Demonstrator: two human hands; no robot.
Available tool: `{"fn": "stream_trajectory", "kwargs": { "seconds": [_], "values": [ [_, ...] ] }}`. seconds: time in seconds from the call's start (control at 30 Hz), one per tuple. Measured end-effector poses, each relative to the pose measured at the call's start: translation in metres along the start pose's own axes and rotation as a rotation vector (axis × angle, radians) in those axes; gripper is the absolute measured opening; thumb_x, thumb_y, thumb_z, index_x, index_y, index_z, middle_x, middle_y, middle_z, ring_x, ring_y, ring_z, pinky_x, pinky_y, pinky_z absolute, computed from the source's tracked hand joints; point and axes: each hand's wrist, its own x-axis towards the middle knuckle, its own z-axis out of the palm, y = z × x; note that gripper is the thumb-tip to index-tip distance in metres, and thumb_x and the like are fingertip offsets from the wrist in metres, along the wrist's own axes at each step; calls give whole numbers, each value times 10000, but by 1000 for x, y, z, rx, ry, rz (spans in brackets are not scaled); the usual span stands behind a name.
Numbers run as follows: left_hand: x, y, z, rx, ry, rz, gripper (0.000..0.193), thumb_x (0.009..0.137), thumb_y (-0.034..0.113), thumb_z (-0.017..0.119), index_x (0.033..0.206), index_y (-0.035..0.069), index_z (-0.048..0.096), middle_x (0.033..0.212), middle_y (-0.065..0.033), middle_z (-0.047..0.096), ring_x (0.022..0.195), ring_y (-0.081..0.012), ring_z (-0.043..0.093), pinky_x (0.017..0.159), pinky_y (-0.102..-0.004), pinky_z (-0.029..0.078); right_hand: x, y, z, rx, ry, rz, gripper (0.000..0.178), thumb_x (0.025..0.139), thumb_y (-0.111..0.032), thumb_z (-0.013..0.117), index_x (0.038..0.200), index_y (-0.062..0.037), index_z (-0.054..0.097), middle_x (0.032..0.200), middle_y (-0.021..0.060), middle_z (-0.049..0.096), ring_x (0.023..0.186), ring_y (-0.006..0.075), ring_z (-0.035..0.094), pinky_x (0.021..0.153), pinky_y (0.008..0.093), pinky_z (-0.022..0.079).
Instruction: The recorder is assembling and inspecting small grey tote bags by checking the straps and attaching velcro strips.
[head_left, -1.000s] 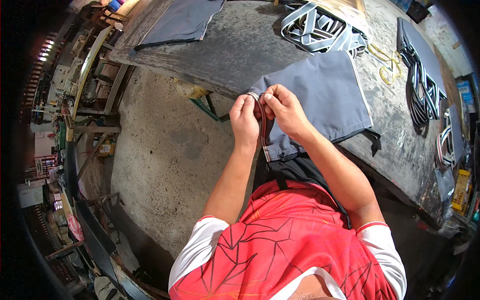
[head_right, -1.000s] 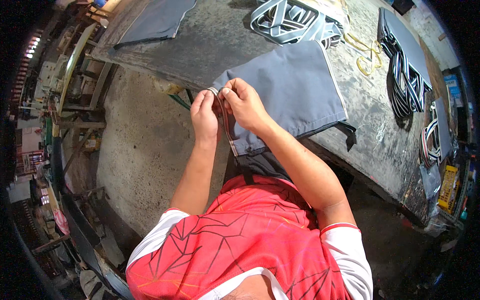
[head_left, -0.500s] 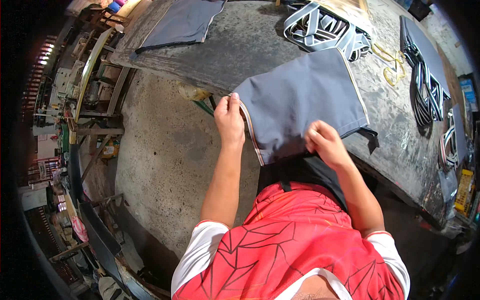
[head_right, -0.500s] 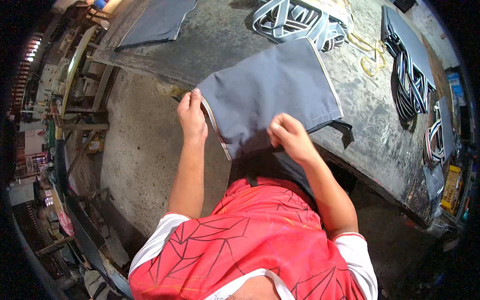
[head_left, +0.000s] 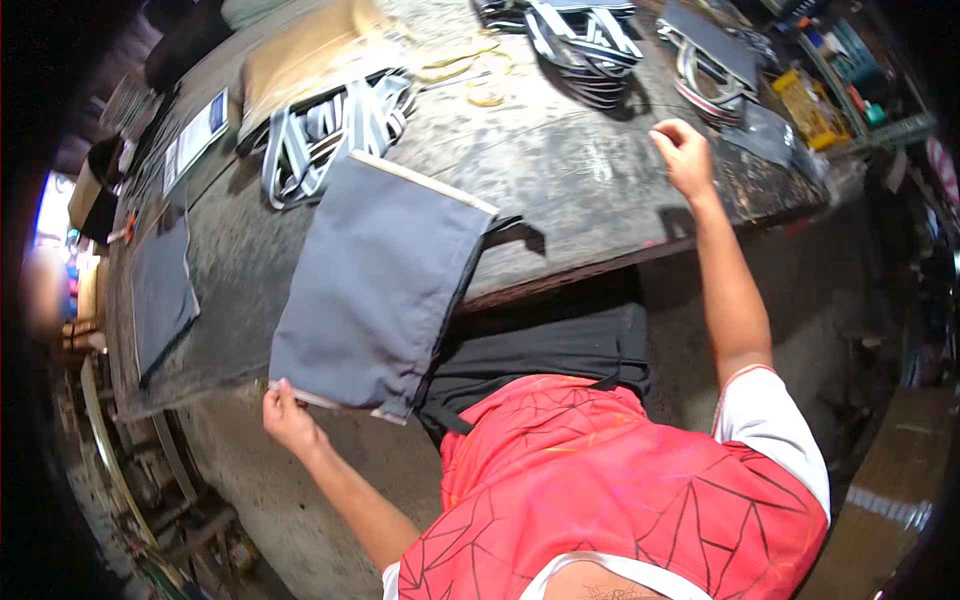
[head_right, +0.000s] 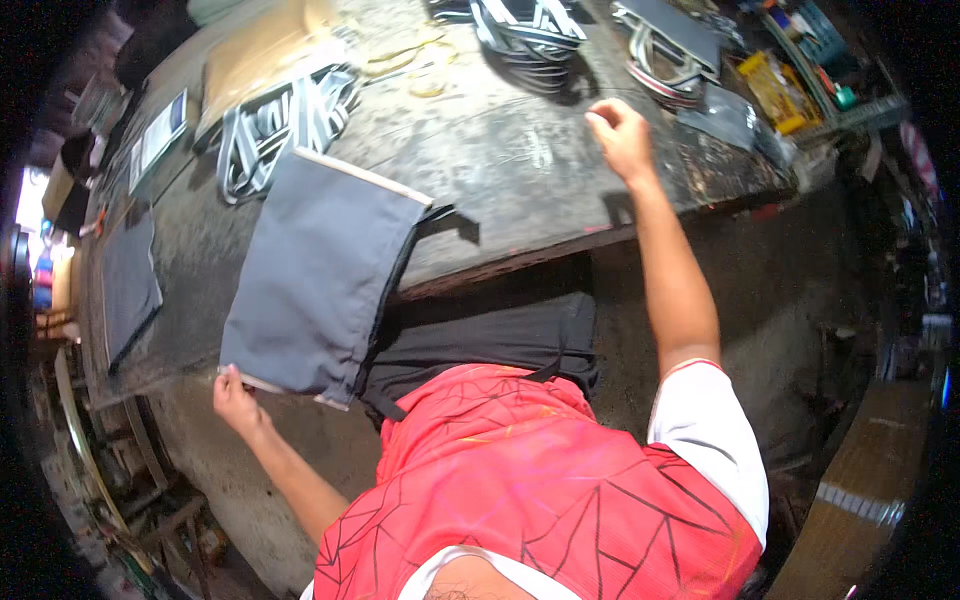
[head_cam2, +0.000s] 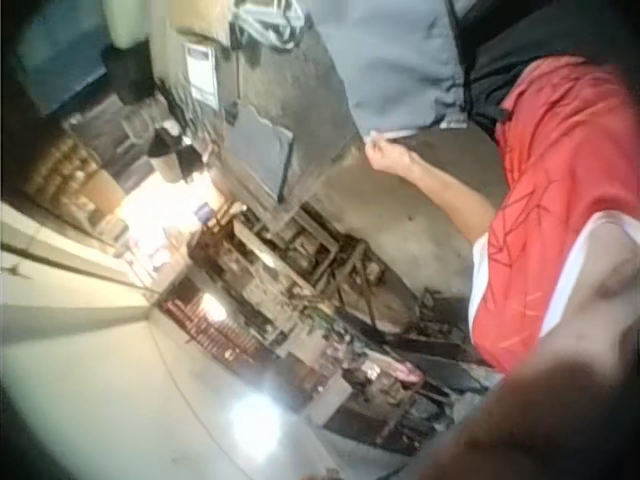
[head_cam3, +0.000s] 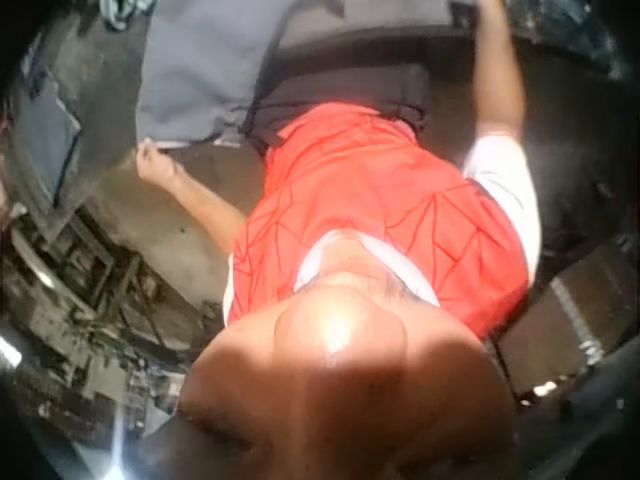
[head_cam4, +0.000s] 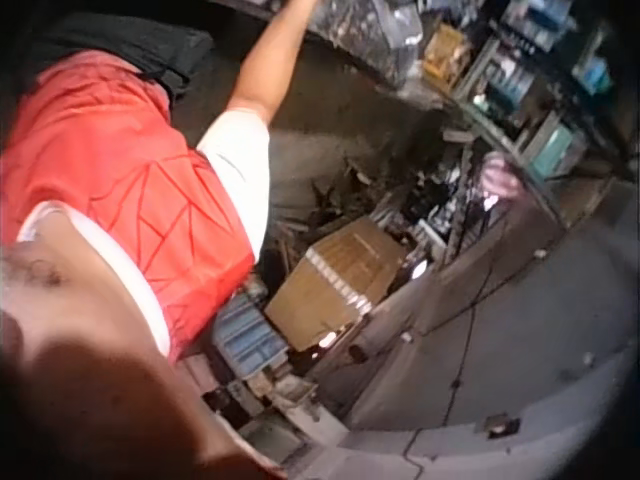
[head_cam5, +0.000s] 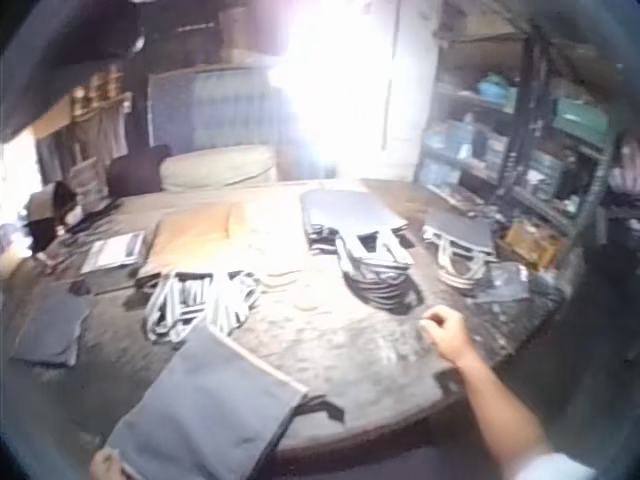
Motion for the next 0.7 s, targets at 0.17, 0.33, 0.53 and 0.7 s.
{"fn": "stream_trajectory", "kwargs": {
  "seconds": [0.17,0.33,0.53,0.7],
  "values": [
    [-3,10,13,-207,-87,-102,167,929,124,561,804,16,534,769,-8,534,680,-82,482,611,-251,421,-8,23,9,-256,-276,-150,253,809,-78,613,1053,-19,647,1079,154,651,943,258,644,824,338,495],
    [-3,7,-17,-321,-153,-5,78,894,61,584,863,-4,555,809,-17,548,732,-99,512,679,-260,441,-21,-22,12,-158,11,-2,189,849,-116,626,992,7,642,1069,139,638,885,231,631,778,305,493],
    [-25,73,15,-471,-210,-35,191,839,-28,607,1029,-44,598,912,-59,625,793,-125,599,735,-253,490,-103,-149,67,258,-470,-204,419,710,-75,709,1083,-51,518,1181,133,543,1089,254,528,892,357,429],
    [-46,127,42,-526,-334,85,150,852,-60,546,990,-32,600,881,-48,634,752,-101,610,710,-240,514,-213,-247,160,316,-861,-697,1077,523,-425,855,1374,-45,315,1398,213,291,1292,404,290,1055,537,252]
  ]
}}
